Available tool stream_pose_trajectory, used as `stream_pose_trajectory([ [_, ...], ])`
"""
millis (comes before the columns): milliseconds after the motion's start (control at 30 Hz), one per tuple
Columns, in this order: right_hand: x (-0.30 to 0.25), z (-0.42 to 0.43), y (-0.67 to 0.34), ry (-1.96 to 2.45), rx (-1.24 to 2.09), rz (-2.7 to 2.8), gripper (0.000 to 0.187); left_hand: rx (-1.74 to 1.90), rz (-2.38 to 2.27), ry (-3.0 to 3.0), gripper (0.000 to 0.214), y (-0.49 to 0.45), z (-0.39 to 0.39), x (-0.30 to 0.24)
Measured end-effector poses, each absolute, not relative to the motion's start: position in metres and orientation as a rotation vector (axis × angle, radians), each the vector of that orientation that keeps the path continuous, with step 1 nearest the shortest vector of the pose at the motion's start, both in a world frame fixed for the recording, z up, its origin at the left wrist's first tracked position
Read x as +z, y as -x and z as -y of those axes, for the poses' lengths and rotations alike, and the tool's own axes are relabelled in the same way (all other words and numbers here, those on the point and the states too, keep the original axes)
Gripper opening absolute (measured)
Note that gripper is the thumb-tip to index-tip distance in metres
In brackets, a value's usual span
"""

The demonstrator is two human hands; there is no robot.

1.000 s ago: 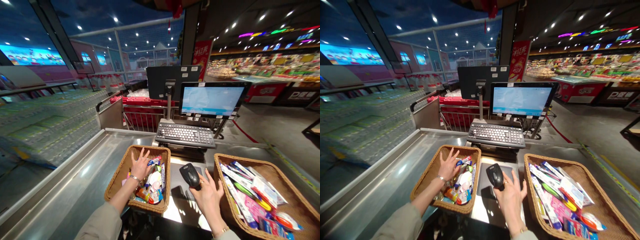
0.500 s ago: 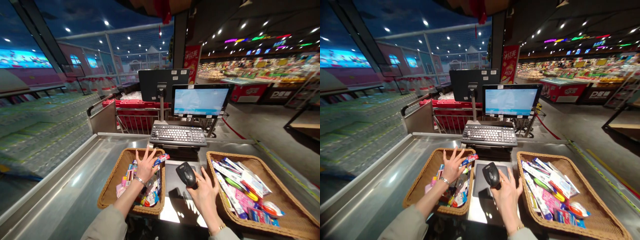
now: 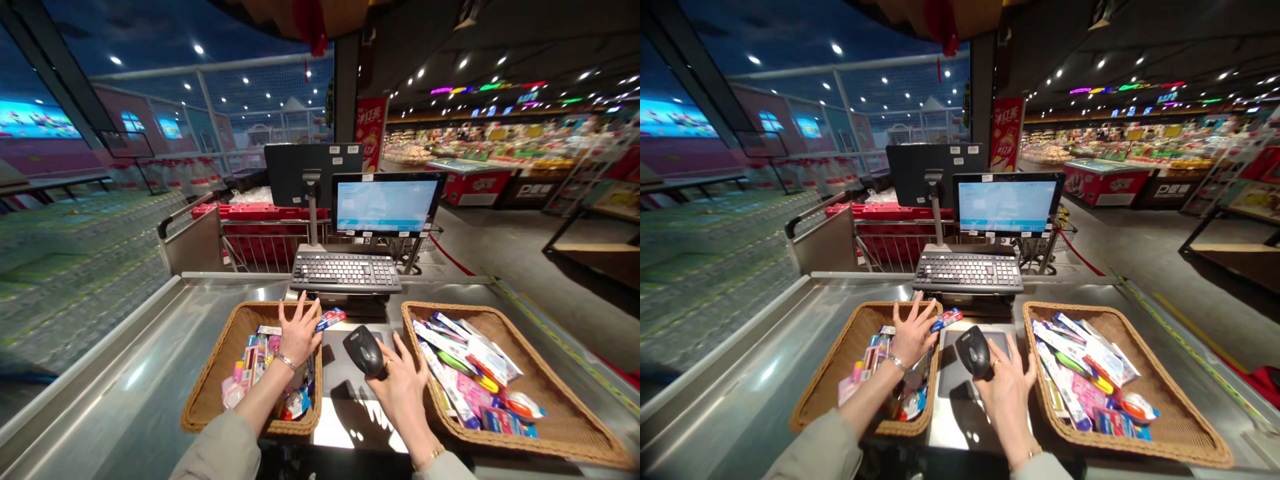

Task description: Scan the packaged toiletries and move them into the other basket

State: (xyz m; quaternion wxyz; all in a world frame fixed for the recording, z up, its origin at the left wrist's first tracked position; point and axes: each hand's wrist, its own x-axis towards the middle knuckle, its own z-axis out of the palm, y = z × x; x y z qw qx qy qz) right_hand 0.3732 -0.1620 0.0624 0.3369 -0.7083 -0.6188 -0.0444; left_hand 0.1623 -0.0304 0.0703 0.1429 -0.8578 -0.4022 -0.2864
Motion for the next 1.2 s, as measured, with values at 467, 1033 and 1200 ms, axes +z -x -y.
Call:
stream_pose_trajectory([
  [467, 0.065, 0.162, -0.375, 1.843, -0.071, 1.619, 0.023, -0.845, 1.131, 2.482, 0.021, -0.17, 0.028, 0.069],
  [1033, 0.062, 0.165, -0.385, 1.793, -0.087, 1.703, 0.025, -0.85, 1.098, 2.493, 0.02, -0.181, 0.025, 0.068],
  [1200, 0.057, 0.167, -0.388, 1.831, -0.115, 1.671, 0.025, -0.873, 1.076, 2.508, 0.019, -0.185, 0.026, 0.071],
])
